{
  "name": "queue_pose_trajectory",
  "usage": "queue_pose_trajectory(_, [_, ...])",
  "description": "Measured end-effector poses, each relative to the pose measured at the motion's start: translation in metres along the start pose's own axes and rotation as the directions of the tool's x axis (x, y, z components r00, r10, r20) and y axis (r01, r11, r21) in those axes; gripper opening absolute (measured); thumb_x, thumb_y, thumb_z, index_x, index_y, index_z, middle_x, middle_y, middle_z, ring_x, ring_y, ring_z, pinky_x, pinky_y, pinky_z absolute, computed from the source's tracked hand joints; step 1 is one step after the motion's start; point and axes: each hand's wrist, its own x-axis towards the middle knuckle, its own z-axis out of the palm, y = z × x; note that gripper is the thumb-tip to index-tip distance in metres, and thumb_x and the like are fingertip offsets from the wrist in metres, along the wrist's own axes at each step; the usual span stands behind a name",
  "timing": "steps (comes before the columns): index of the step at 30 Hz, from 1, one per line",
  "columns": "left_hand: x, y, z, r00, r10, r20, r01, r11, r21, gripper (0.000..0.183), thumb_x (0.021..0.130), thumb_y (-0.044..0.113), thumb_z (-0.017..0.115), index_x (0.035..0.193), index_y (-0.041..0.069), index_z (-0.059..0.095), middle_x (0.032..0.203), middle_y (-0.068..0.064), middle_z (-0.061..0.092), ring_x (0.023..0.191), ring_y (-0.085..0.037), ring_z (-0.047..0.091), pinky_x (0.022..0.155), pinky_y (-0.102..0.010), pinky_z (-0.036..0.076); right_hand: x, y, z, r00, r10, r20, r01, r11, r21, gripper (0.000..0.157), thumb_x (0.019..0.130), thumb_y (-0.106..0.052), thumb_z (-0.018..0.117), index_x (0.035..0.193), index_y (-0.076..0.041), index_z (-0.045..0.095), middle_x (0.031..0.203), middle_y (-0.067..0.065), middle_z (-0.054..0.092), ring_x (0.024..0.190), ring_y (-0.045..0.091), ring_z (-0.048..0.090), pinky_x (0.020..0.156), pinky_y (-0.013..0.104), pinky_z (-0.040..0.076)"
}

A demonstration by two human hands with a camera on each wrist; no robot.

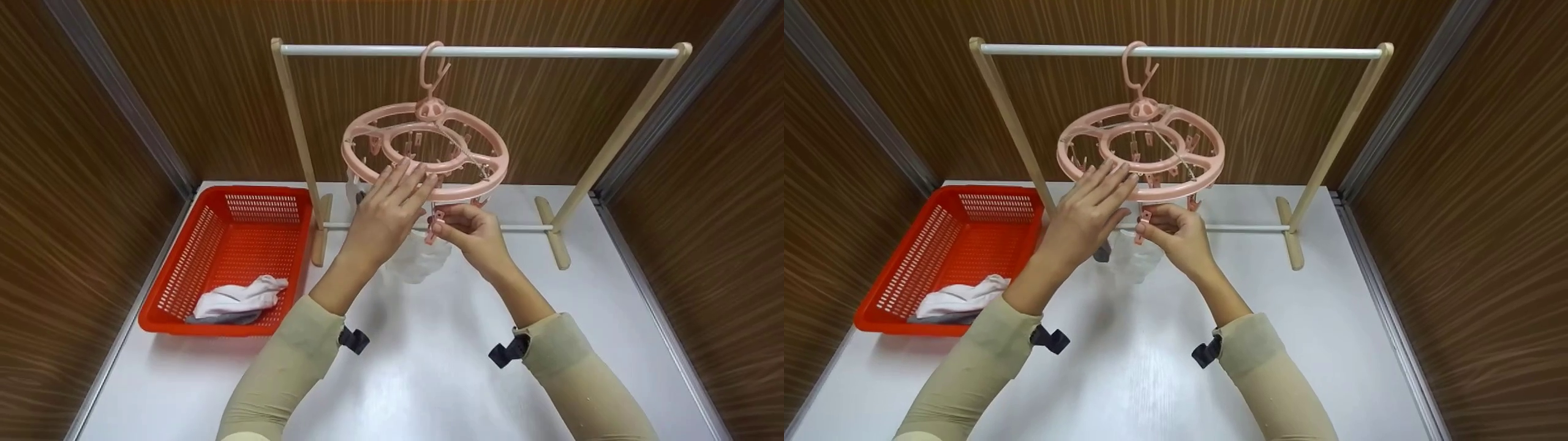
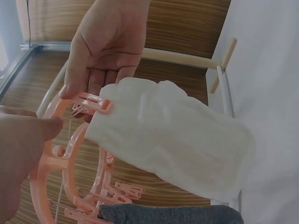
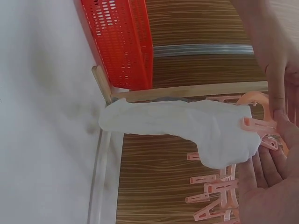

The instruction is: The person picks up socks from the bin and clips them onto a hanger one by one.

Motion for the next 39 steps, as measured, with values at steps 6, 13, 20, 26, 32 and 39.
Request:
queue_pose_trajectory(6, [0.003, -0.002, 0.001, 1.000, 0.002, 0.022, -0.002, 1.000, 0.003, 0.052, 0.093, 0.000, 0.065, 0.142, 0.014, 0.057, 0.143, -0.007, 0.058, 0.138, -0.029, 0.048, 0.118, -0.041, 0.032, -0.001, -0.002, -0.005, 0.999, -0.014, 0.049, 0.016, 1.000, -0.026, 0.028, 0.089, -0.005, 0.073, 0.115, 0.004, 0.068, 0.107, 0.018, 0.072, 0.097, 0.024, 0.072, 0.087, 0.031, 0.058])
queue_pose_trajectory(13, [-0.001, -0.005, 0.000, 1.000, -0.007, 0.000, 0.007, 1.000, 0.008, 0.047, 0.093, -0.003, 0.064, 0.137, 0.014, 0.062, 0.138, -0.005, 0.062, 0.135, -0.028, 0.052, 0.118, -0.042, 0.034, -0.006, -0.004, -0.010, 0.998, -0.036, 0.054, 0.040, 0.996, -0.077, 0.032, 0.090, -0.001, 0.071, 0.121, 0.005, 0.067, 0.118, 0.021, 0.070, 0.108, 0.032, 0.068, 0.089, 0.028, 0.057])
queue_pose_trajectory(20, [-0.007, -0.007, 0.000, 0.999, -0.035, -0.011, 0.035, 0.999, -0.038, 0.047, 0.093, -0.002, 0.064, 0.137, 0.016, 0.062, 0.138, -0.004, 0.062, 0.136, -0.028, 0.050, 0.120, -0.044, 0.029, -0.007, -0.025, -0.037, 0.986, -0.109, -0.124, 0.081, 0.974, -0.211, 0.019, 0.089, 0.006, 0.069, 0.107, 0.009, 0.070, 0.104, 0.027, 0.071, 0.085, 0.012, 0.071, 0.076, 0.022, 0.058])
queue_pose_trajectory(26, [-0.012, -0.009, 0.001, 0.998, -0.049, -0.048, 0.046, 0.997, -0.059, 0.043, 0.094, -0.002, 0.062, 0.132, 0.016, 0.066, 0.135, -0.004, 0.064, 0.136, -0.028, 0.051, 0.119, -0.048, 0.031, 0.009, -0.028, -0.078, 0.931, -0.346, -0.114, 0.248, 0.831, -0.499, 0.029, 0.085, -0.004, 0.077, 0.113, -0.002, 0.073, 0.117, 0.012, 0.072, 0.107, 0.014, 0.067, 0.095, 0.029, 0.053])
queue_pose_trajectory(32, [-0.015, -0.011, 0.001, 0.997, -0.054, -0.060, 0.049, 0.996, -0.073, 0.041, 0.095, -0.003, 0.060, 0.131, 0.015, 0.066, 0.136, -0.004, 0.064, 0.138, -0.028, 0.048, 0.119, -0.049, 0.030, 0.024, -0.025, -0.103, 0.927, -0.354, 0.125, 0.337, 0.639, -0.692, 0.059, 0.083, -0.017, 0.082, 0.138, -0.015, 0.061, 0.148, 0.007, 0.052, 0.144, 0.027, 0.040, 0.116, 0.054, 0.033])
queue_pose_trajectory(39, [-0.017, -0.012, -0.001, 0.997, -0.046, -0.068, 0.041, 0.996, -0.082, 0.038, 0.097, 0.003, 0.060, 0.133, 0.017, 0.065, 0.136, -0.004, 0.064, 0.137, -0.027, 0.050, 0.119, -0.048, 0.029, 0.032, -0.016, -0.107, 0.881, -0.382, 0.280, 0.453, 0.507, -0.733, 0.054, 0.088, -0.009, 0.073, 0.139, -0.021, 0.061, 0.150, 0.009, 0.050, 0.146, 0.034, 0.035, 0.118, 0.053, 0.029])
